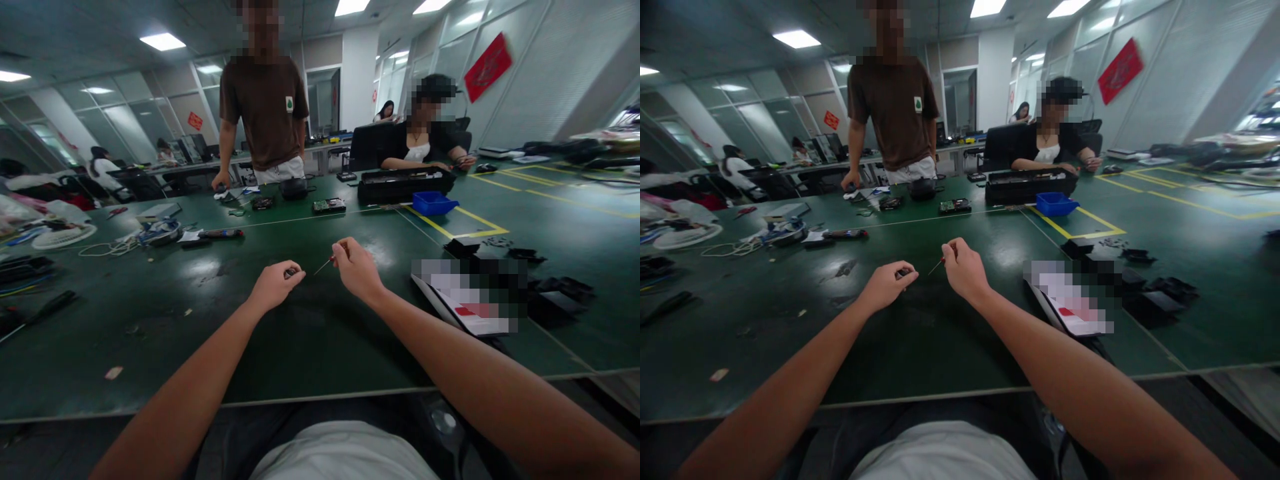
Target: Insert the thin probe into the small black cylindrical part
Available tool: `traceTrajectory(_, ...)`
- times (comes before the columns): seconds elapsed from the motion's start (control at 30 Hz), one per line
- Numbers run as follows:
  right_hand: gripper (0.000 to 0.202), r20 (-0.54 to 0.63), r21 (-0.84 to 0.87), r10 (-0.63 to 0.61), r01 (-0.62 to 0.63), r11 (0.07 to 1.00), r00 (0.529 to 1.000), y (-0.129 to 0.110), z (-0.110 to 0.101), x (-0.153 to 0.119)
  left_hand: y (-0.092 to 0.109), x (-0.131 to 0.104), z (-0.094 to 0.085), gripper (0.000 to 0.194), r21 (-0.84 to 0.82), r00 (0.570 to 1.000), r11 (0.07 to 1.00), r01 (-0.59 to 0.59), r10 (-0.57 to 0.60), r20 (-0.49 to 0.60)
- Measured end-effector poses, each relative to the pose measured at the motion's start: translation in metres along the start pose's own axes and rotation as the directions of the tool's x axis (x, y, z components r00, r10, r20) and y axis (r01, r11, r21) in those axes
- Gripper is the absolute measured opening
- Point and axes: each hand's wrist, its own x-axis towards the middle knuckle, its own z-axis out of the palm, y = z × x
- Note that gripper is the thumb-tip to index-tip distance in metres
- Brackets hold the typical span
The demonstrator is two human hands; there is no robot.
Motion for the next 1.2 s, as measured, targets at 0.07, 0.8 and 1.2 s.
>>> traceTrajectory(0.07,0.025,0.007,-0.002,0.004,-0.004,1.0,1.0,0.001,0.0,0.0,-0.004,0.002,-0.003,0.03,-0.206,0.997,0.977,0.06,-0.069,-0.036)
traceTrajectory(0.8,0.029,0.071,0.017,0.006,-0.007,1.0,0.997,0.003,0.0,0.0,-0.058,-0.014,-0.104,0.016,-0.957,0.661,0.285,0.052,-0.728,-0.181)
traceTrajectory(1.2,0.028,0.078,0.001,0.027,-0.027,1.0,0.997,0.002,0.002,0.0,-0.111,-0.072,-0.185,0.029,-0.801,0.408,0.585,0.127,-0.767,-0.496)
